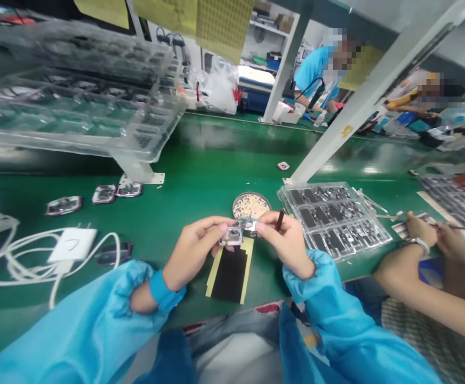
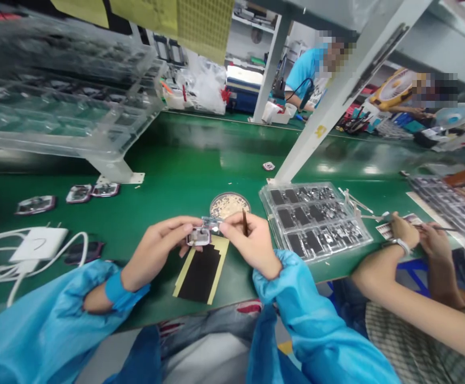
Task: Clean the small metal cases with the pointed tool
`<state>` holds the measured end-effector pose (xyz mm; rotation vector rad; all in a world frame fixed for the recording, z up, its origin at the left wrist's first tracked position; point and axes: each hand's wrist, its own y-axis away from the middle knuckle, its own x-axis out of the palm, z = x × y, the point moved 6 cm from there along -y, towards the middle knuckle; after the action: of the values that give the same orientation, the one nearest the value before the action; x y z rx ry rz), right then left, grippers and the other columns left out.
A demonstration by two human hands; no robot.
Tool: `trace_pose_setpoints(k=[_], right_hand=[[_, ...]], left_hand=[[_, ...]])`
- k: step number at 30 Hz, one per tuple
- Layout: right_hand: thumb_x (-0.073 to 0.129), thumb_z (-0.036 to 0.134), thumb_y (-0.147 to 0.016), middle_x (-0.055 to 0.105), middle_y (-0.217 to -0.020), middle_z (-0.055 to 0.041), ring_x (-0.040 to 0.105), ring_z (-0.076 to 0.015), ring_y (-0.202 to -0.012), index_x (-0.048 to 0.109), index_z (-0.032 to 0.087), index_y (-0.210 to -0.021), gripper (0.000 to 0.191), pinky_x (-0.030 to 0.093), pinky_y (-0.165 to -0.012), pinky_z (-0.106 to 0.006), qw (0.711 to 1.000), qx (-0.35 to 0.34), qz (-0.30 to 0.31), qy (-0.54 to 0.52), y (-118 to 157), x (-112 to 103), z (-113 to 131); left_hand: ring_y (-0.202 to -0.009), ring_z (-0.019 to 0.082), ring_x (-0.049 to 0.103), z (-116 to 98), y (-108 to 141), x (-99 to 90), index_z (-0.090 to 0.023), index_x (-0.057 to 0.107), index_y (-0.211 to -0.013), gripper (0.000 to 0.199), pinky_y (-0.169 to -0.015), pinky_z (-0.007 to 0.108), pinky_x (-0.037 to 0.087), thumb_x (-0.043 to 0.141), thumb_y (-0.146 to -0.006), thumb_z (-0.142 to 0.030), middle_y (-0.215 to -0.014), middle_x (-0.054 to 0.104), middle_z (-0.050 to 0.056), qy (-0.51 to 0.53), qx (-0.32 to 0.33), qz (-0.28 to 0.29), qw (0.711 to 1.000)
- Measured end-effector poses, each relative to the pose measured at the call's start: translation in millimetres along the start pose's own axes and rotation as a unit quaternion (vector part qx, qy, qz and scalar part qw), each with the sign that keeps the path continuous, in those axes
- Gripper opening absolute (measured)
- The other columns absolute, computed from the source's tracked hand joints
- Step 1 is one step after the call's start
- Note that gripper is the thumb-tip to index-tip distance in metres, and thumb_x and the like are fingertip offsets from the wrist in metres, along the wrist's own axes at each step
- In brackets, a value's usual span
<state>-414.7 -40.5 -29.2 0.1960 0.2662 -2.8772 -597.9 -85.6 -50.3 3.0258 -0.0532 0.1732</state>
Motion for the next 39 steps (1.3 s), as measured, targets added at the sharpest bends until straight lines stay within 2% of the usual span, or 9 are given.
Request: trace_pose_setpoints(k=[4,6,9,11,13,15,22,27,39], right_hand=[[0.078,0.039,-0.081,0.059,-0.059,0.0008,0.043,-0.0099,-0.052,0.072,0.016,-0.072,0.024,0.032,-0.048,-0.023,0.998,0.031,0.049,0.017,0.7,6.3,-4.0],[0.078,0.038,-0.080,0.054,-0.056,0.0021,0.038,-0.0088,-0.051,0.072,0.016,-0.072,0.025,0.028,-0.047,-0.023,0.997,0.040,0.066,0.022,1.7,11.1,-6.4],[0.078,0.038,-0.079,0.053,-0.056,0.0024,0.036,-0.0083,-0.051,0.073,0.015,-0.074,0.025,0.026,-0.047,-0.022,0.994,0.060,0.092,0.026,2.1,17.8,-10.6],[0.078,0.039,-0.079,0.054,-0.056,0.0022,0.036,-0.0080,-0.051,0.074,0.014,-0.076,0.025,0.026,-0.047,-0.022,0.992,0.073,0.097,0.026,1.4,19.6,-12.8],[0.078,0.039,-0.079,0.055,-0.058,0.0019,0.037,-0.0080,-0.052,0.075,0.014,-0.077,0.026,0.026,-0.047,-0.022,0.992,0.081,0.094,0.021,0.6,19.7,-13.7],[0.078,0.039,-0.078,0.056,-0.059,0.0017,0.039,-0.0080,-0.053,0.074,0.013,-0.076,0.026,0.028,-0.048,-0.021,0.992,0.086,0.092,0.018,0.1,19.5,-13.9],[0.082,0.038,-0.074,0.064,-0.066,-0.0005,0.046,-0.0097,-0.058,0.075,0.013,-0.077,0.025,0.035,-0.052,-0.021,0.992,0.099,0.083,0.002,-2.5,15.6,-14.8],[0.083,0.042,-0.074,0.064,-0.066,-0.0007,0.047,-0.0103,-0.059,0.075,0.013,-0.077,0.030,0.036,-0.054,-0.022,0.991,0.102,0.090,-0.002,-4.3,15.4,-15.2],[0.078,0.045,-0.077,0.062,-0.065,0.0000,0.047,-0.0105,-0.059,0.073,0.013,-0.076,0.032,0.037,-0.054,-0.023,0.991,0.097,0.092,0.017,-4.1,15.2,-16.1]], left_hand=[[-0.060,0.011,0.056,-1.0,-0.5,-4.2,-0.011,0.072,-0.117,0.036,-0.056,0.022,0.045,0.065,-0.089,-0.032,-0.080,0.075,0.005,0.011,0.010,-0.007,1.000],[-0.065,0.011,0.059,0.1,-0.5,-4.7,-0.013,0.072,-0.119,0.036,-0.059,0.021,0.047,0.067,-0.086,-0.027,-0.090,0.076,0.004,0.019,0.011,-0.008,1.000],[-0.090,0.017,0.069,2.0,0.0,-2.7,-0.016,0.070,-0.123,0.040,-0.071,0.020,0.053,0.070,-0.083,-0.023,-0.109,0.077,0.006,0.038,0.018,0.006,0.999],[-0.106,0.021,0.069,1.6,0.6,-1.4,-0.017,0.070,-0.124,0.042,-0.084,0.023,0.055,0.072,-0.083,-0.023,-0.118,0.075,0.007,0.038,0.031,0.015,0.999],[-0.112,0.022,0.068,0.6,1.3,-0.8,-0.017,0.069,-0.125,0.042,-0.095,0.027,0.054,0.072,-0.083,-0.024,-0.123,0.074,0.007,0.027,0.043,0.018,0.999],[-0.113,0.023,0.068,-0.4,1.8,-0.4,-0.018,0.069,-0.125,0.042,-0.098,0.030,0.054,0.072,-0.084,-0.025,-0.125,0.073,0.007,0.016,0.051,0.018,0.998],[-0.111,0.025,0.069,5.3,0.9,-0.4,-0.020,0.065,-0.131,0.047,-0.097,0.036,0.056,0.072,-0.086,-0.031,-0.125,0.072,0.009,-0.052,0.061,0.016,0.997],[-0.103,0.027,0.071,10.2,-0.2,-4.0,-0.021,0.064,-0.133,0.050,-0.088,0.040,0.059,0.071,-0.085,-0.033,-0.119,0.074,0.009,-0.145,0.059,-0.009,0.988],[-0.077,0.018,0.066,5.9,0.2,-4.7,-0.022,0.067,-0.130,0.050,-0.072,0.031,0.056,0.072,-0.082,-0.035,-0.099,0.075,0.005,-0.204,0.064,-0.043,0.976]])
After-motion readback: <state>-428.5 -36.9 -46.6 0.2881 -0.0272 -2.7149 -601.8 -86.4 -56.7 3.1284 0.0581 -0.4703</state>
